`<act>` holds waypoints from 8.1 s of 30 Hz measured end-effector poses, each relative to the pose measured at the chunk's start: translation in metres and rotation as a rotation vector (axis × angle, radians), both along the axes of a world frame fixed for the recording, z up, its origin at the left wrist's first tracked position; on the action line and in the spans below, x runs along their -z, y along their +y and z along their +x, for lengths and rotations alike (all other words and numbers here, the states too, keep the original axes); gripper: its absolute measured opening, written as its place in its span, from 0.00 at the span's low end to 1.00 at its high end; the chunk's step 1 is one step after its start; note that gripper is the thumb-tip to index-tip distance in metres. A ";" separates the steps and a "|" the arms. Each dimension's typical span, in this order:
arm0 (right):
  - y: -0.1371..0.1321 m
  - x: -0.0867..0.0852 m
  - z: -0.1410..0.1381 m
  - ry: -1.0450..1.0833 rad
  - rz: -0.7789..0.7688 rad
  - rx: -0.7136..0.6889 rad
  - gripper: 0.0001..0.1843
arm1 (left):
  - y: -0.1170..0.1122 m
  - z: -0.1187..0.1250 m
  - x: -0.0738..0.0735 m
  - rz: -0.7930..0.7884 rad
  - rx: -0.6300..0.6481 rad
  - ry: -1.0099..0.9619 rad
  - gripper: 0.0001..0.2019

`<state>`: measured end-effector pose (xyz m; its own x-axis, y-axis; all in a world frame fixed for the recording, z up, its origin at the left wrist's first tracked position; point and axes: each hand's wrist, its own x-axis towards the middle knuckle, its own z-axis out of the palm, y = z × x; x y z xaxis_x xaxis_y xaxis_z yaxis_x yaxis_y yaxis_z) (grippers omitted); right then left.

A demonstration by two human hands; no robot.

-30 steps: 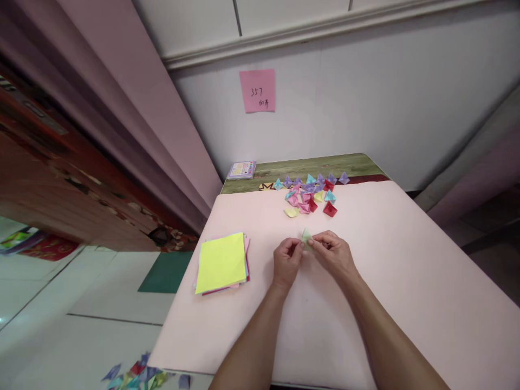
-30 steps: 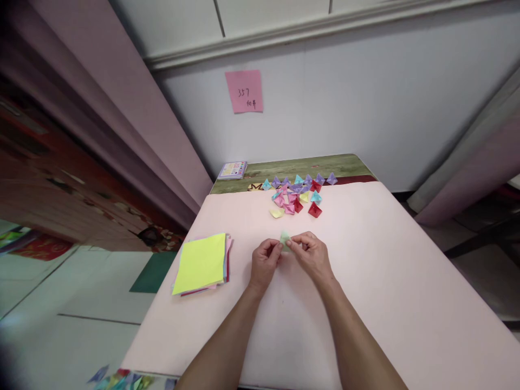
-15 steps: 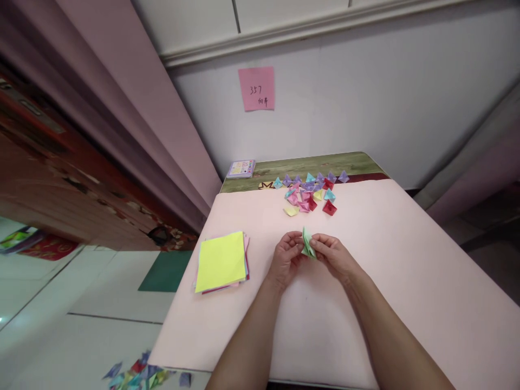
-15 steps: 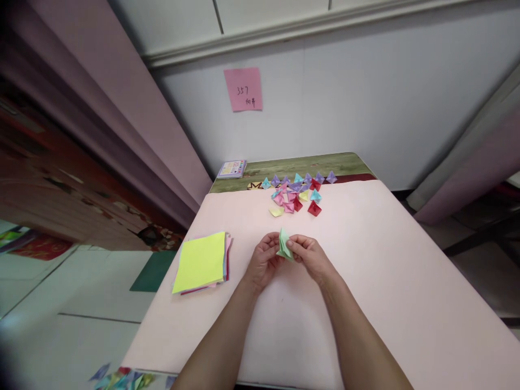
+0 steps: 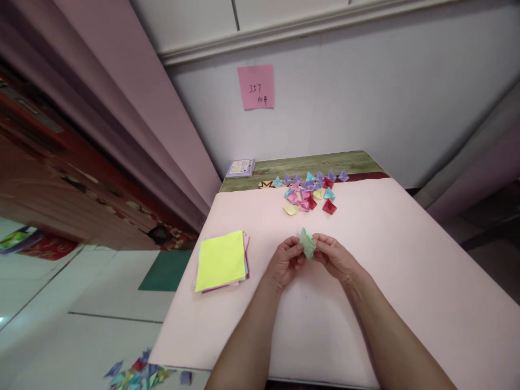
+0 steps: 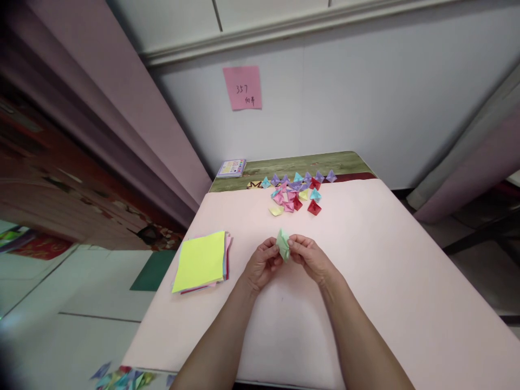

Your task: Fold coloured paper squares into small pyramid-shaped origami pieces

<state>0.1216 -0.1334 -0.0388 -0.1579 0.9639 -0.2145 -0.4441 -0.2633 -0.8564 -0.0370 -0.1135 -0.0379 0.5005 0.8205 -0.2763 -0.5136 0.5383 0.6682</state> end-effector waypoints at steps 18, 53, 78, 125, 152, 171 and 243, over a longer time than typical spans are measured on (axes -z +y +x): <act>-0.002 -0.001 0.008 0.149 -0.091 -0.158 0.23 | -0.001 -0.004 -0.001 0.017 0.133 -0.067 0.15; 0.001 0.013 -0.013 -0.478 0.269 0.369 0.16 | 0.003 0.006 0.007 0.282 -0.157 0.351 0.20; 0.002 0.021 -0.011 -0.584 0.286 0.346 0.17 | 0.001 0.008 0.004 0.307 -0.207 0.380 0.18; 0.000 0.003 -0.006 -0.577 0.232 0.240 0.19 | -0.001 0.009 0.007 0.404 -0.285 0.415 0.15; -0.004 0.008 -0.007 -1.352 0.801 0.566 0.10 | -0.004 0.014 0.014 0.396 -0.321 0.525 0.16; -0.004 0.002 -0.004 -0.746 0.252 0.285 0.21 | -0.008 0.008 0.002 0.736 -0.385 0.760 0.09; 0.002 0.011 -0.003 -0.273 0.117 0.222 0.17 | 0.001 0.005 0.006 0.294 0.006 0.366 0.20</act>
<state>0.1186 -0.1313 -0.0499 0.1059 0.9887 -0.1059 -0.2301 -0.0793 -0.9699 -0.0316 -0.1130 -0.0440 0.4187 0.8877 -0.1917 -0.2129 0.3012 0.9295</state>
